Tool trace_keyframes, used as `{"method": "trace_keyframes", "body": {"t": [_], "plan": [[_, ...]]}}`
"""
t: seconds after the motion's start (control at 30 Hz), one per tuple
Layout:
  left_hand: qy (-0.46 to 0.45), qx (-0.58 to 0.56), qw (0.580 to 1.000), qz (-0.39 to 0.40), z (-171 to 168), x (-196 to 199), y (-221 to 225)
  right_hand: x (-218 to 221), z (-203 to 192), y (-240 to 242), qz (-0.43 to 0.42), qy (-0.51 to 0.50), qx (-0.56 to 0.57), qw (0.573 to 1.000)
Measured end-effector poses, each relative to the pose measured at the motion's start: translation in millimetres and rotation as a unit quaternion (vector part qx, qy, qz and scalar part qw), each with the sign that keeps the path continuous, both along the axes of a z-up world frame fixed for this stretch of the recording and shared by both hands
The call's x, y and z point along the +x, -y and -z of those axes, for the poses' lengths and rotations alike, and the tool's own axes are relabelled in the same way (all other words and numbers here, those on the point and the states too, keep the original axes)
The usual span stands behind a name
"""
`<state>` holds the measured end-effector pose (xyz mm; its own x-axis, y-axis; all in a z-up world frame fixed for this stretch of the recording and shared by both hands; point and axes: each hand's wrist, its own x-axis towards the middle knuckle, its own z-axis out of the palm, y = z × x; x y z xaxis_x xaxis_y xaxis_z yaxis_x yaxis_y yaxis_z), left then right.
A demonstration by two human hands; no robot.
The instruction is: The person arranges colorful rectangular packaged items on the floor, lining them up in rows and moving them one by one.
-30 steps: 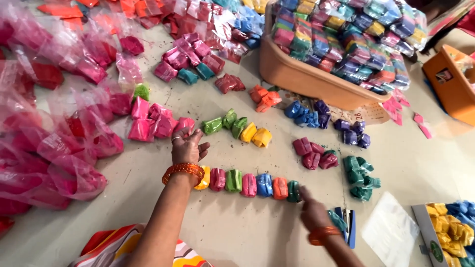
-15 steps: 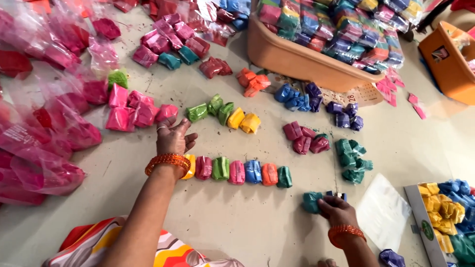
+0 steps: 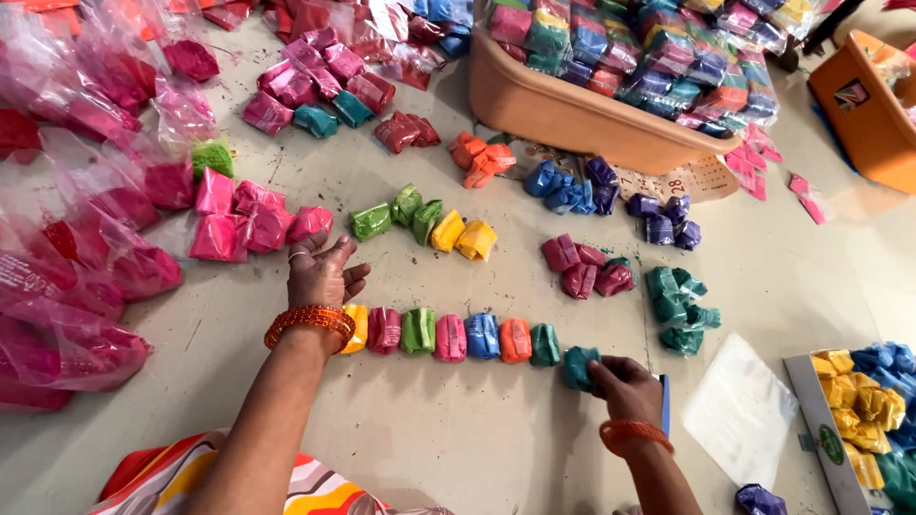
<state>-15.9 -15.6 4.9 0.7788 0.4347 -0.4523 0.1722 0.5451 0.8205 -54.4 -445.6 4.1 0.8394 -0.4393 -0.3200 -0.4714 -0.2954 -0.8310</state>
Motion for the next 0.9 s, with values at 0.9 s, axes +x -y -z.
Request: {"method": "trace_keyframes", "body": {"t": [0.9], "plan": [[0.155,0.315,0.867,0.354,-17,-58,131,-41,16,-1,0.032,-0.018,0.1,0.994]]}}
